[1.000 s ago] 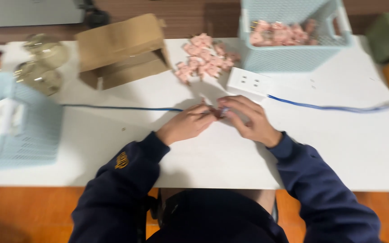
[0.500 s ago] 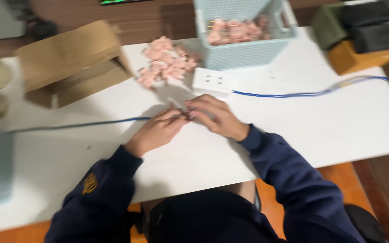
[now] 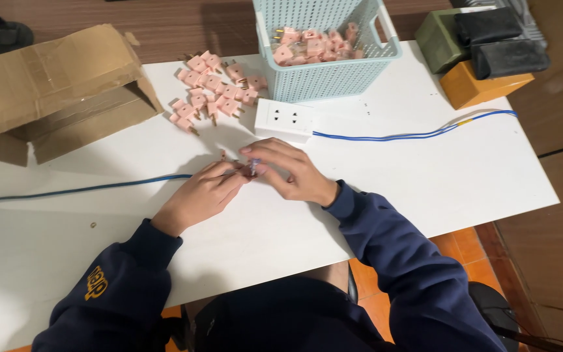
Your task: Assembling small pink electrical plug components using a screwdriver on a desk.
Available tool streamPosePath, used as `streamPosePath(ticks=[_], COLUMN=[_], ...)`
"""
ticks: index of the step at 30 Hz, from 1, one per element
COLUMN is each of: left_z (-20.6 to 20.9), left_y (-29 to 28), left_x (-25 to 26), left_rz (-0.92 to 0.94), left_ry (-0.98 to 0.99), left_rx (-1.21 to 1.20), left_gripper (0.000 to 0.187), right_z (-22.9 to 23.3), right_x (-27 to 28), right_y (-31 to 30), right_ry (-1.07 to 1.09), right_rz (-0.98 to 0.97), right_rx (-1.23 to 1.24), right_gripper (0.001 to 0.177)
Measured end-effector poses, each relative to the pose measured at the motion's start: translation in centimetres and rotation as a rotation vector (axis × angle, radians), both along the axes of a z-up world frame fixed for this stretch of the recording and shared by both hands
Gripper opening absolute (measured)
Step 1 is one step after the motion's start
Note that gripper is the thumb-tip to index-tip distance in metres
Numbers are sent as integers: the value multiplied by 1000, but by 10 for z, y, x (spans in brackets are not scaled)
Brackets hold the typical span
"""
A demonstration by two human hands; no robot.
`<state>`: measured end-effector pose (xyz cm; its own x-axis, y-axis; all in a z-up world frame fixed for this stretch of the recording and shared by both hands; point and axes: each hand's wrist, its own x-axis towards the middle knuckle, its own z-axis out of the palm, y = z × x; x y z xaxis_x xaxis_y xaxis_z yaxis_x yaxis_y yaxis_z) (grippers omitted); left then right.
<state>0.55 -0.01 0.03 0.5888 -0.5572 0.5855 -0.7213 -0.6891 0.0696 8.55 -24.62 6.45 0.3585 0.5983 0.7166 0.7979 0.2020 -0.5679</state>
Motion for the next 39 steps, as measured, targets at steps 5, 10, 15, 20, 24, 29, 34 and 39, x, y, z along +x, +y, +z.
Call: streamPosePath(ticks=[5,10,15,20,24,29,34,39], left_z=[30,21,31,12,4,-10,-6,-40], left_y=[-4,-2,-4,0,1,0,-3,2], left_x=[-11,-8,-10,-7,-7,-5,-5,3], left_rz=[20,22,-12,12,12,54,50,65], left_ry=[-12,-7,33,45,75,79,76,88], left_rx=[-4,21,-13,13,-5,2,-35,-24], left_gripper=[7,10,11,13,10,10,12,15], right_z=[-3,5,-8,-5,-21,-12,-18,-10], right_x=[1,-6,1,0,6,-2,1,-4], right_y=[2,4,1,3,1,1,4,5], right_ry=[-16,-38,-22,-5,-16,-38,-52,-53], right_rz=[0,-15,-11,-19,-64,-59,-88,-77], right_rx=[22,13,18,2,38,49,8,13], right_gripper=[30,33,34,32,32,34,37,33])
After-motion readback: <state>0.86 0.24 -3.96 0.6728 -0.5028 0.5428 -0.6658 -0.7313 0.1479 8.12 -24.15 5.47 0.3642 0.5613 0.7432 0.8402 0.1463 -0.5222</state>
